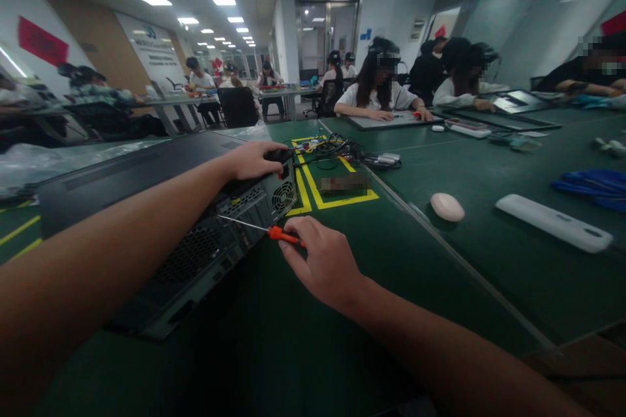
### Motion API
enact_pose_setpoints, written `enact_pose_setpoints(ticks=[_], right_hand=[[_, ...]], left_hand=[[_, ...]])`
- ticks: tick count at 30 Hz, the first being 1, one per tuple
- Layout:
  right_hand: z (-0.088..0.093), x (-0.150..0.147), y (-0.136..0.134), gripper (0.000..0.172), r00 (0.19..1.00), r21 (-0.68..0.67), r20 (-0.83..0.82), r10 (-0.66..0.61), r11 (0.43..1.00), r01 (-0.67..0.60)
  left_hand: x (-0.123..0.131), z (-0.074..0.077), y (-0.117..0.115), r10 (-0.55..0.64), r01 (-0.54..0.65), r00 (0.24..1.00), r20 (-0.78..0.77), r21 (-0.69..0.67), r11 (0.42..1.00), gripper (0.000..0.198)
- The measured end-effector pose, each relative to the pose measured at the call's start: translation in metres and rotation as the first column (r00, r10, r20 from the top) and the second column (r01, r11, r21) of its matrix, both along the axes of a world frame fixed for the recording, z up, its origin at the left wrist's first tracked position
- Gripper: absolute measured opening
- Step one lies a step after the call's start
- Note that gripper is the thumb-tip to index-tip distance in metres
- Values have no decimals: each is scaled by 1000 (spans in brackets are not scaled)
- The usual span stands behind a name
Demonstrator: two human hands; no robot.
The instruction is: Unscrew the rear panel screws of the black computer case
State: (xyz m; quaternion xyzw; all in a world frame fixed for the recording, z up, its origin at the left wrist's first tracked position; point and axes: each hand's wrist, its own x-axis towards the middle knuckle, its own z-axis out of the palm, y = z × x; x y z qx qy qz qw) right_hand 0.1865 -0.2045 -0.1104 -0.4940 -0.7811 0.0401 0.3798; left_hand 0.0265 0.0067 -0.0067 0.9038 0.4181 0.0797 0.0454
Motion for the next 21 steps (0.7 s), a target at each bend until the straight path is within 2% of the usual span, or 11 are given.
enact_pose_setpoints(ticks=[21], right_hand=[[-1,-1,-1,15,1000,13,5,-5,1000,5]], left_hand=[[0,-1,-1,-17,17,1000,6,4,1000,83]])
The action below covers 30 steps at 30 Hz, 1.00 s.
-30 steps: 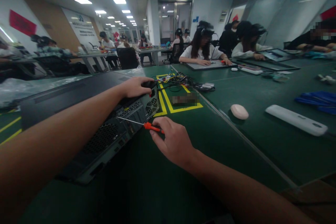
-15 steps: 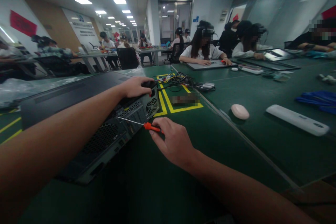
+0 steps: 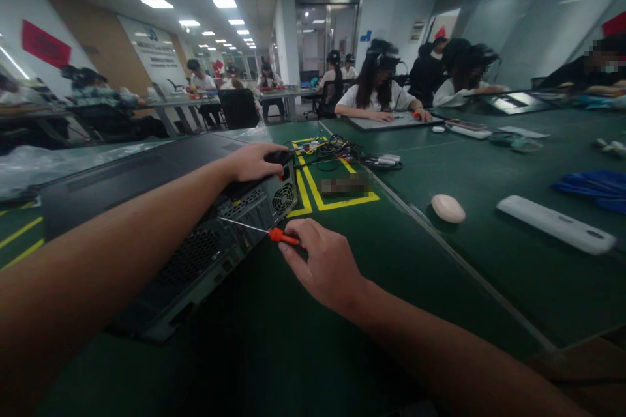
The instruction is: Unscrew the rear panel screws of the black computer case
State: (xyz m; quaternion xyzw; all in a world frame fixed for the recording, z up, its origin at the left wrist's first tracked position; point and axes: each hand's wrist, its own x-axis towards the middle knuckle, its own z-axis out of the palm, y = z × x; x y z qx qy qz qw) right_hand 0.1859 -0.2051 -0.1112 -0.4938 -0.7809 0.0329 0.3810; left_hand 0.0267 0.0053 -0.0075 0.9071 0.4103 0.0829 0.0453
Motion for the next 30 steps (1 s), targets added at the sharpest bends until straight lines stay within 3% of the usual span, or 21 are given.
enact_pose_setpoints(ticks=[30], right_hand=[[2,0,-2,20,1000,9,-15,-9,1000,9]], left_hand=[[-1,0,2,2,-2,1000,2,5,1000,79]])
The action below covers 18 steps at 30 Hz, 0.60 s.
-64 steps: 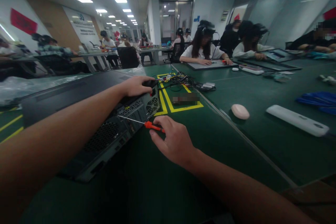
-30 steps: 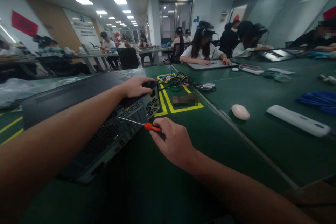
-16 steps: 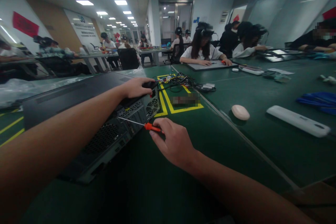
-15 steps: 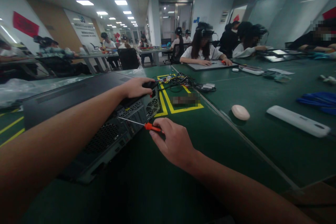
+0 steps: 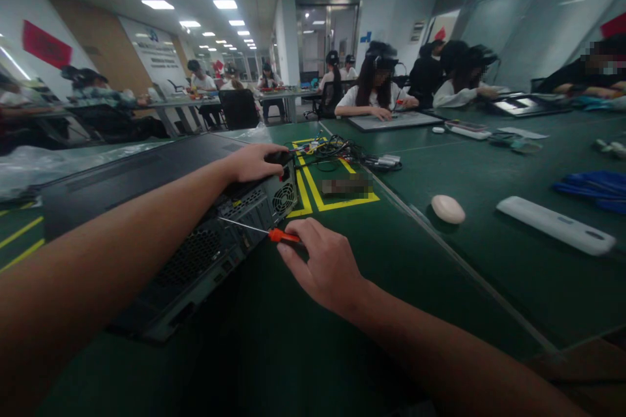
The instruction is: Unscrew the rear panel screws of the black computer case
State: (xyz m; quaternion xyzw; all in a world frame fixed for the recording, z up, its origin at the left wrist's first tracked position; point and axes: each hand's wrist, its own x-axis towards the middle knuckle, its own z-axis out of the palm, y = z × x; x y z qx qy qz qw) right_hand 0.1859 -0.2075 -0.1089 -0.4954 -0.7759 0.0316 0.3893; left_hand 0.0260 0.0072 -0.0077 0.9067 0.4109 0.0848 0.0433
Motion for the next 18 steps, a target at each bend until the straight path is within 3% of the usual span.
enact_pose_setpoints(ticks=[12,18], right_hand=[[5,1,-1,27,1000,-22,-12,-22,1000,22],[2,-1,0,30,998,-42,-36,56,997,-57]], left_hand=[[1,1,-3,-6,6,1000,8,-17,1000,81],[1,0,-2,6,-6,1000,-6,-5,1000,81]])
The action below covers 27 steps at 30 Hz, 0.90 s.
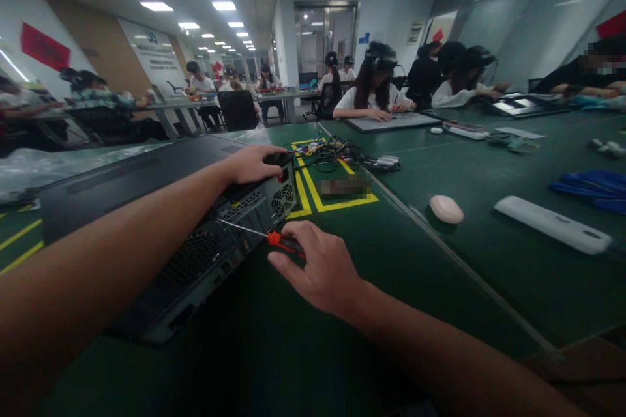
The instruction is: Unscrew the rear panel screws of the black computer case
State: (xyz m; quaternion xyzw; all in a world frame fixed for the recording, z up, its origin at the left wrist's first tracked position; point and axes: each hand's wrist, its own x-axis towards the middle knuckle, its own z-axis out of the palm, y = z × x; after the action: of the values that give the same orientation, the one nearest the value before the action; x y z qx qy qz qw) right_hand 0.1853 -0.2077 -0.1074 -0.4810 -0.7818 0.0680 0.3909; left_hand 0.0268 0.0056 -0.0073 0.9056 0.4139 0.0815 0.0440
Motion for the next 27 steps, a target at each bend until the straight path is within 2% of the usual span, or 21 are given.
enact_pose_setpoints(ticks=[6,12,27], right_hand=[[-3,1,2,20,998,7,67,-14,1000,14],[0,1,1,18,996,-1,88,-21,1000,21],[-2,2,2,17,999,9,33,-1,1000,1]], left_hand=[[0,0,1,-11,11,1000,4,-3,1000,82],[0,0,1,-9,9,1000,-6,-3,1000,81],[-1,-1,2,-15,15,1000,16,-9,1000,80]])
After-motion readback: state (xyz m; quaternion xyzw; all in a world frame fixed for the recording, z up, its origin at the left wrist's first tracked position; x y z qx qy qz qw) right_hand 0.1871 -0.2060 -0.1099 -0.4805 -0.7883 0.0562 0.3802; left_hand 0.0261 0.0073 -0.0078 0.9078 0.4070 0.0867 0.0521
